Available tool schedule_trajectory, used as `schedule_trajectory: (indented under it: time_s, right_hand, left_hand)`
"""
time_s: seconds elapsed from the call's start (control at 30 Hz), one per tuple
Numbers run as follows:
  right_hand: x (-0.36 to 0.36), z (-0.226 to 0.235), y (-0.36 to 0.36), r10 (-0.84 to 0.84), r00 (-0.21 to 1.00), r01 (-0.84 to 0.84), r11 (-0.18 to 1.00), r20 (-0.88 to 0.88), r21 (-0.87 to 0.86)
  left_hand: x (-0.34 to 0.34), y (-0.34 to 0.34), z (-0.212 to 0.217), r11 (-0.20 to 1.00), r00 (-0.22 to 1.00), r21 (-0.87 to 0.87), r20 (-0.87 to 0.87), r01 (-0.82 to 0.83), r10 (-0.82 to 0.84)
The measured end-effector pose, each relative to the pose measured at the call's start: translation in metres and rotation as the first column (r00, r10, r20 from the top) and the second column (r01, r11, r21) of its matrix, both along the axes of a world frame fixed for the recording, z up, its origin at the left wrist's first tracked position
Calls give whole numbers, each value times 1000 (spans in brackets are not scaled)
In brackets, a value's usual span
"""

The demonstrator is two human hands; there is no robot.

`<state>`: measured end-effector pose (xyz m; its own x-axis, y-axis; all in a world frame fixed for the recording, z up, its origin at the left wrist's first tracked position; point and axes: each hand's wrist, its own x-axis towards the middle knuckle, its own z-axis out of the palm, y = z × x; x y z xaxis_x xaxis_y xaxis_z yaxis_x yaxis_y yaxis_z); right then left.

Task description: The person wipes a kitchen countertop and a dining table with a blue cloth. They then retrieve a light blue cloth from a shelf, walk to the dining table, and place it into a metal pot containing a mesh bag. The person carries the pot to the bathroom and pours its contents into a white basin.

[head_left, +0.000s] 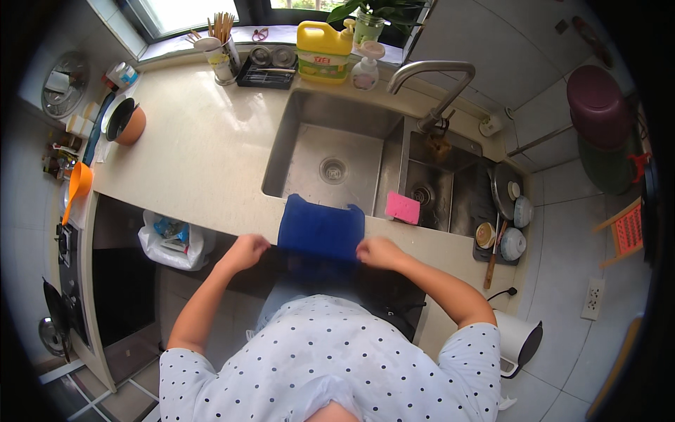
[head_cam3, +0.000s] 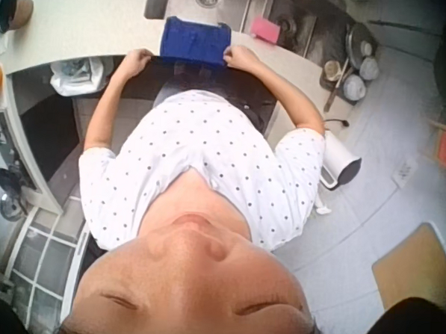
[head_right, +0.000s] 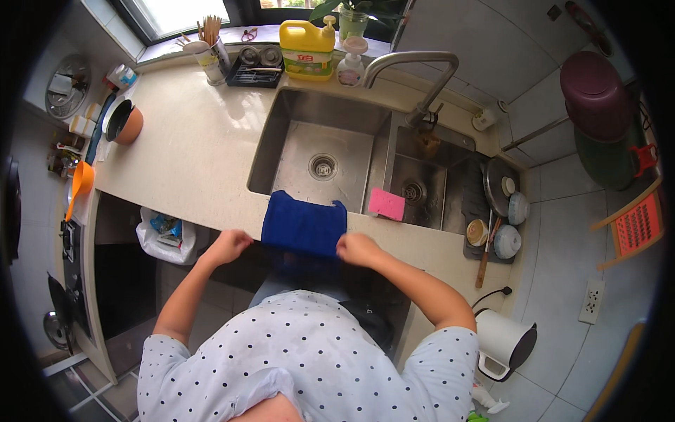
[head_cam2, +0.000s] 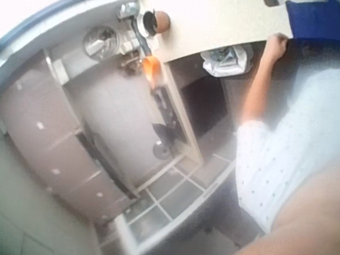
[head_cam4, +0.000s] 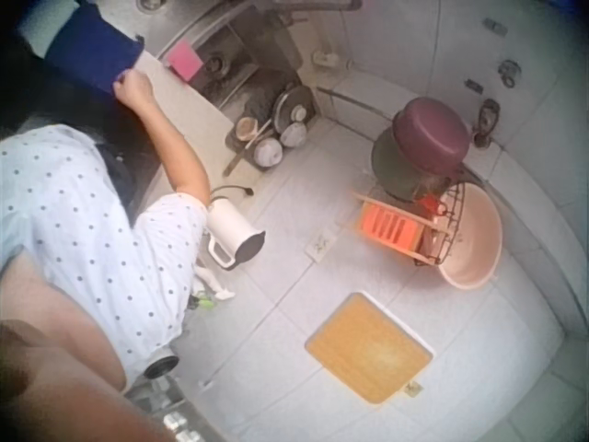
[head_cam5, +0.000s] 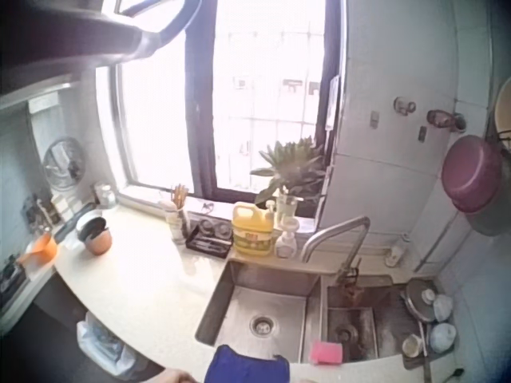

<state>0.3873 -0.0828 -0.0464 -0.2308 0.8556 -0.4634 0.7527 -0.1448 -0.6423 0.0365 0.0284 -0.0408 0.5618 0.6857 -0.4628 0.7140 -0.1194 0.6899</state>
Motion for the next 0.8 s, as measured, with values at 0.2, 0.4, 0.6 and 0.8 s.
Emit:
schedule_trajectory:
  time_s: [0.2, 0.4, 0.6, 0.8]
  right_hand:
    - [1, -26, 44, -213, 892, 177, 976, 398, 127]
    - [16, -35, 39, -893, 301, 585, 451, -336, -675]
    - [13, -23, 40, -850, 460, 533, 495, -255, -686]
    - [20, -47, 23, -878, 441, 620, 448, -186, -644]
  left_hand:
    - [69, 19, -48, 897, 965, 399, -89, -192, 246]
    - [55, 47, -49, 535, 745, -721, 39, -441, 666]
    - [60, 63, -40, 320, 720, -875, -47, -365, 693]
    - [47, 61, -58, 623, 768, -567, -26, -539, 640]
